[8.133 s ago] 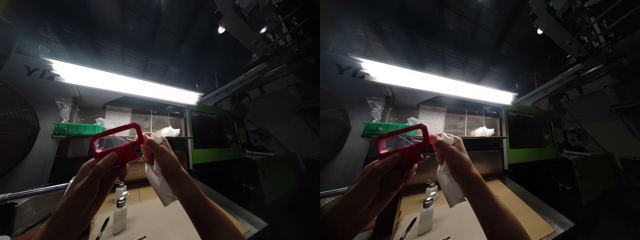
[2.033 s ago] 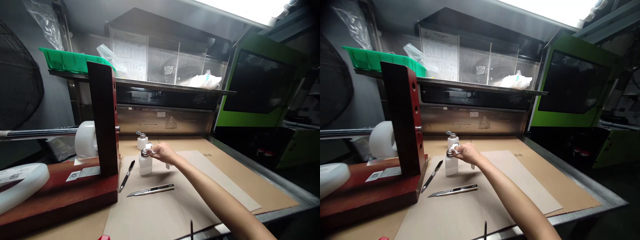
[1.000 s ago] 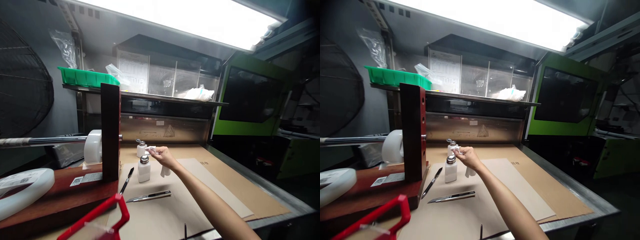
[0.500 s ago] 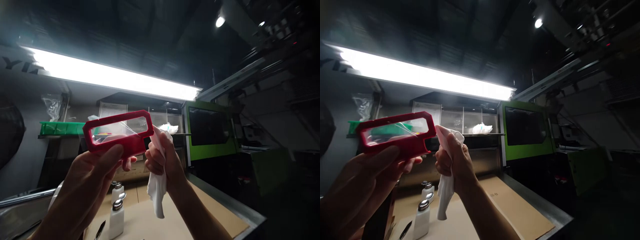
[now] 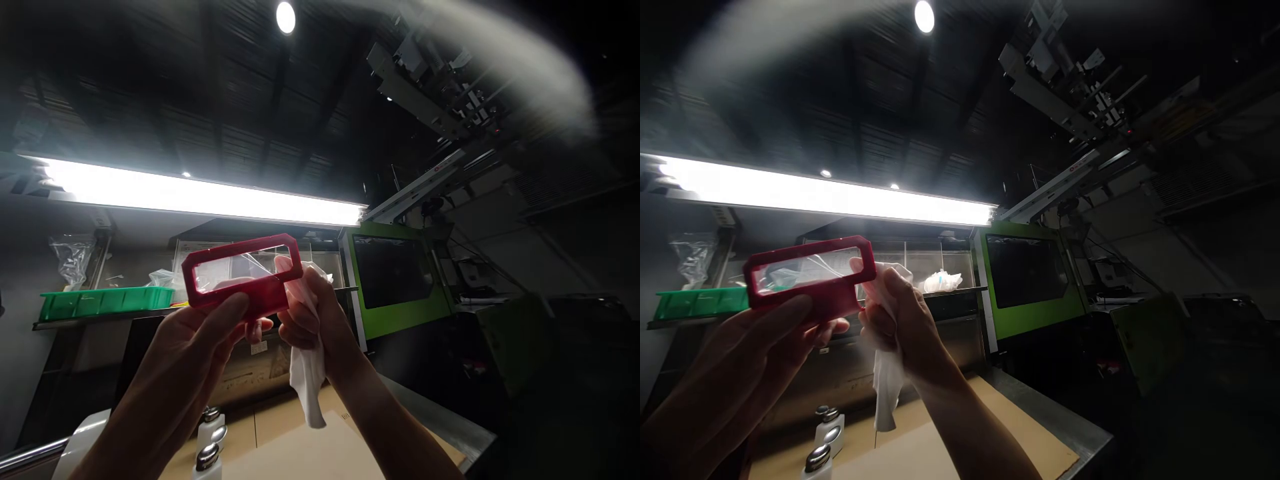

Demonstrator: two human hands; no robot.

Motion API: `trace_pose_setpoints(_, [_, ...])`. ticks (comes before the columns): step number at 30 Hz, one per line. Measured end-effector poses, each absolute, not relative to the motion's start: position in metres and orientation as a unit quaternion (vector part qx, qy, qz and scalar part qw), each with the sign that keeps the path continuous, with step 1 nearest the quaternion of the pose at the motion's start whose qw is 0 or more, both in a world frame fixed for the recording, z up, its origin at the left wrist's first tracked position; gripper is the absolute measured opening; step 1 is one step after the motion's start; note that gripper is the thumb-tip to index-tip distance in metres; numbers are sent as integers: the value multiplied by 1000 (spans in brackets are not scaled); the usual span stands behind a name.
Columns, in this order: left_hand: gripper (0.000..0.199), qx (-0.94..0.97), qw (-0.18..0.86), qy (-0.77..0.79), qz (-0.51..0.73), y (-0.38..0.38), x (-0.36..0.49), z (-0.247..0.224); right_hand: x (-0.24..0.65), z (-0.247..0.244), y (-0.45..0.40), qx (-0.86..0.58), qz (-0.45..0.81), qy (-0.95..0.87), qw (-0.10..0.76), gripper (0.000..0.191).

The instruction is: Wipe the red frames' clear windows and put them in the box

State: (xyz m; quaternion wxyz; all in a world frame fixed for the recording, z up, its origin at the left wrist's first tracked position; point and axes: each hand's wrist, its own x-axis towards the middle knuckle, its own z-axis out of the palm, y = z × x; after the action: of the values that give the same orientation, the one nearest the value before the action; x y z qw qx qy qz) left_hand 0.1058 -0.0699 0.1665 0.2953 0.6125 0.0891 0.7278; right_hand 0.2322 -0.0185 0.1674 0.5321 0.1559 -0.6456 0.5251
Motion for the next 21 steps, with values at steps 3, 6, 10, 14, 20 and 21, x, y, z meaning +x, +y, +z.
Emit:
trace_pose_setpoints(3, [19,635,269,112,716,-69,105,166,234,169,-20,170,533,-650,514,39])
trace_pose_setpoints(6, [20,640,266,118,711,-68,105,166,235,171,-18,172,537,-663,492,37])
trace_pose_setpoints(10, [21,645,260,138,705,-68,105,163,237,174,-14,159,547,-675,469,37])
trace_pose_setpoints(14, [22,646,264,149,701,-64,102,159,238,171,-12,192,559,-666,454,31])
trace_pose_setpoints(20, [15,647,297,161,683,-64,97,155,234,164,-10,258,560,-634,466,27])
trace_pose_setpoints(21, [16,648,296,160,683,-64,96,156,233,163,-10,264,559,-625,476,27])
